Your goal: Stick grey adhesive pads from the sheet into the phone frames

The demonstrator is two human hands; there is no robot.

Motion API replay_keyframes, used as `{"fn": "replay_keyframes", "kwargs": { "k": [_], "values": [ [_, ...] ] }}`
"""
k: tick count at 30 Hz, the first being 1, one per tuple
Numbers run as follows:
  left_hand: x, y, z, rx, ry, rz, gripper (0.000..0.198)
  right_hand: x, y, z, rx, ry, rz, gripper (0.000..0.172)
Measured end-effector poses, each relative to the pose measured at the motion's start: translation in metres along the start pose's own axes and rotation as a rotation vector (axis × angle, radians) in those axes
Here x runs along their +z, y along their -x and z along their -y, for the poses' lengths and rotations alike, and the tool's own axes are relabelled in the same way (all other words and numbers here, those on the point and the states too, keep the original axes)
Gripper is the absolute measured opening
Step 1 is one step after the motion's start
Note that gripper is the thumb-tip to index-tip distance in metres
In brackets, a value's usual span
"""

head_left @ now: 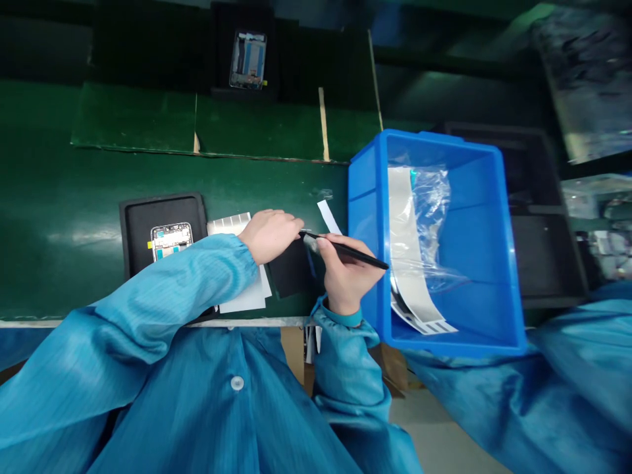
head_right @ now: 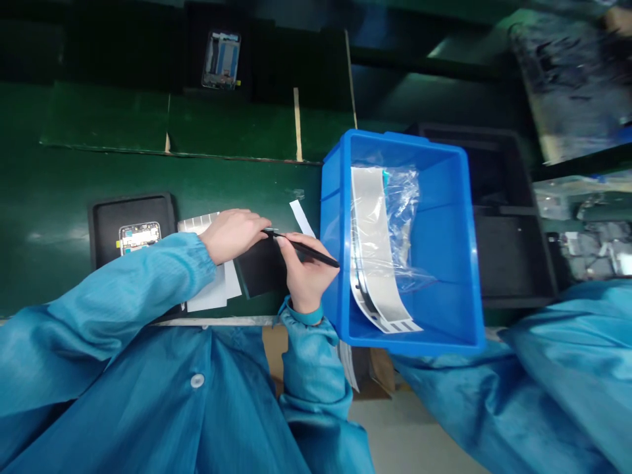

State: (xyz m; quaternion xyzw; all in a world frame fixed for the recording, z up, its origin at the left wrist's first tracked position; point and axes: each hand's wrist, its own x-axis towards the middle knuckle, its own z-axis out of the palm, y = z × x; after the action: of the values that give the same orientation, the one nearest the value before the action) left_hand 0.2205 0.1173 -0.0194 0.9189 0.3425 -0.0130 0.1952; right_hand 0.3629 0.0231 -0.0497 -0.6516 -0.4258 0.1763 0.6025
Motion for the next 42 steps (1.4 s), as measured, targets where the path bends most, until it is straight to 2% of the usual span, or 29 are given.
{"fn": "replay_keyframes", "kwargs": {
  "k": [3,5,8,11,13,15,18,21,25,42],
  "values": [
    [-0.006,0.005,0.002,-0.03,0.006,-0.096,0.037,0.001,-0.001,0.01,0.08,0.023,-0.019,0.02],
    [-0.017,0.02,0.011,-0.042,0.036,-0.18,0.047,0.001,0.001,0.018,0.137,-0.007,-0.003,0.021],
    [-0.038,0.064,0.038,-0.082,0.067,-0.291,0.044,0.007,0.009,0.032,0.201,-0.058,0.045,0.02],
    [-0.049,0.126,0.072,-0.166,0.059,-0.361,0.034,0.026,0.025,0.044,0.25,-0.096,0.138,0.02],
    [-0.046,0.165,0.09,-0.249,0.049,-0.395,0.03,0.048,0.038,0.052,0.285,-0.121,0.23,0.019],
    [-0.035,0.197,0.104,-0.338,0.047,-0.426,0.028,0.075,0.05,0.059,0.329,-0.141,0.34,0.017],
    [-0.01,0.224,0.112,-0.404,0.06,-0.464,0.026,0.115,0.063,0.067,0.384,-0.166,0.507,0.016],
    [0.012,0.233,0.111,-0.406,0.074,-0.5,0.026,0.146,0.071,0.067,0.396,-0.164,0.606,0.016],
    [0.027,0.233,0.106,-0.401,0.103,-0.52,0.032,0.164,0.073,0.063,0.379,-0.119,0.615,0.02],
    [0.035,0.23,0.108,-0.36,0.116,-0.539,0.035,0.17,0.077,0.069,0.355,-0.011,0.615,0.018]
  ]
}}
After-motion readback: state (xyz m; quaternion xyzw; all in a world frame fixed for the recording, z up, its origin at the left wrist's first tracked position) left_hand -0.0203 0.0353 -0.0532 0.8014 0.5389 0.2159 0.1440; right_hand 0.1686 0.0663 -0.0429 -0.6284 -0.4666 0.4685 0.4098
